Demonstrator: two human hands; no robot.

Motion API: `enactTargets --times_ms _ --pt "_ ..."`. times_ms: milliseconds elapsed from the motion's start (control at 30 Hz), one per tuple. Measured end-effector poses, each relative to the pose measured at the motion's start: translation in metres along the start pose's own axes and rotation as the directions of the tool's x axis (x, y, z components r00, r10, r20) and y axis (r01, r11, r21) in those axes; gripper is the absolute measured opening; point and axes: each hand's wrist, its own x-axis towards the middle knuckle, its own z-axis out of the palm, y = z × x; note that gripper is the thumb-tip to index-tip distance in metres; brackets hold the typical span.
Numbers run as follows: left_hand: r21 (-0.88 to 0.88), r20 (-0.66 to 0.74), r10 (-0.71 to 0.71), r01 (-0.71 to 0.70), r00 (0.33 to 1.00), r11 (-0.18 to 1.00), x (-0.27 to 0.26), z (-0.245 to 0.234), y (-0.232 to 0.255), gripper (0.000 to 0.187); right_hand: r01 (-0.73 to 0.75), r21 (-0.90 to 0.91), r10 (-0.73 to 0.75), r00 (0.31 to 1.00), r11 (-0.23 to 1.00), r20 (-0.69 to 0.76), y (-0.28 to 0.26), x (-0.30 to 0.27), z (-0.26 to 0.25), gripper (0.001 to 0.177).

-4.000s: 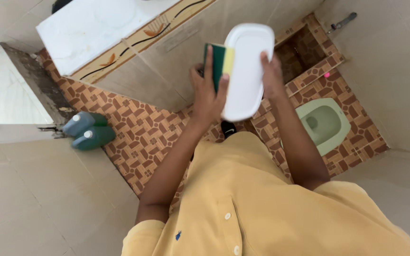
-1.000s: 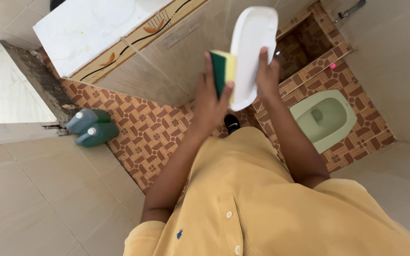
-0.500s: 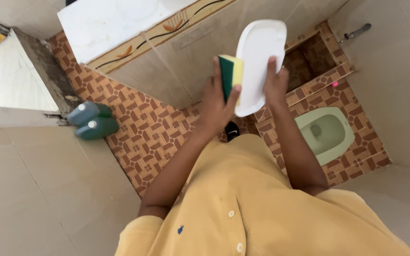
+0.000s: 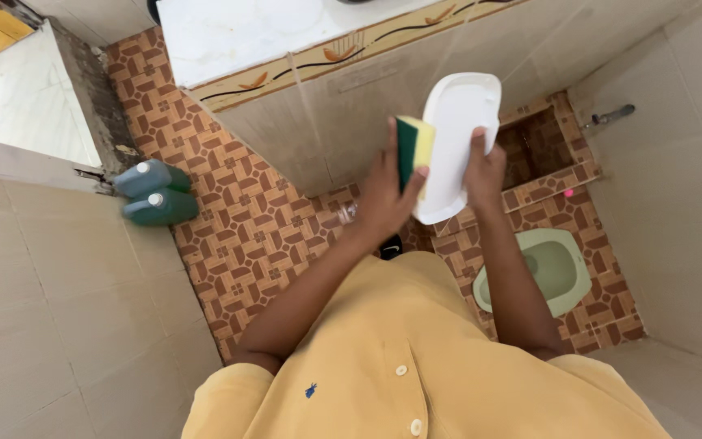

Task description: The person scrubs a white plastic lid and a dark plastic container with a green and yellow sponge in a bathroom. They wipe both the interior and exterior surfaces of each item, then place the lid back on the container.

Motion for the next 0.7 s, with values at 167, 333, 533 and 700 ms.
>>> enactTargets --times_ms 167,333,533,700 --pt "0.009 -0.009 -0.034 0.034 0.999 0.999 0.007 -0.005 -0.009 0.089 0.022 -0.055 -0.02 0.999 0.998 0.043 -0.006 0.003 -0.002 0.07" --pt "0.102 -0.134 -0.007 0.021 0.991 0.995 0.029 -0.035 -0.027 0.087 -0.073 -0.037 0.077 0.987 0.997 0.14 0.01 -0.027 0.026 0.067" --pt "0.097 -0.139 -0.109 0.123 0.984 0.988 0.021 -0.053 -0.012 0.088 -0.123 -0.013 0.123 0.982 0.992 0.143 0.007 -0.022 0.021 0.068" --pt "0.351 -0.351 -0.222 0.348 0.909 0.869 0.017 -0.118 0.001 0.095 -0.089 -0.009 0.09 0.991 0.996 0.095 0.013 -0.008 0.004 0.068"
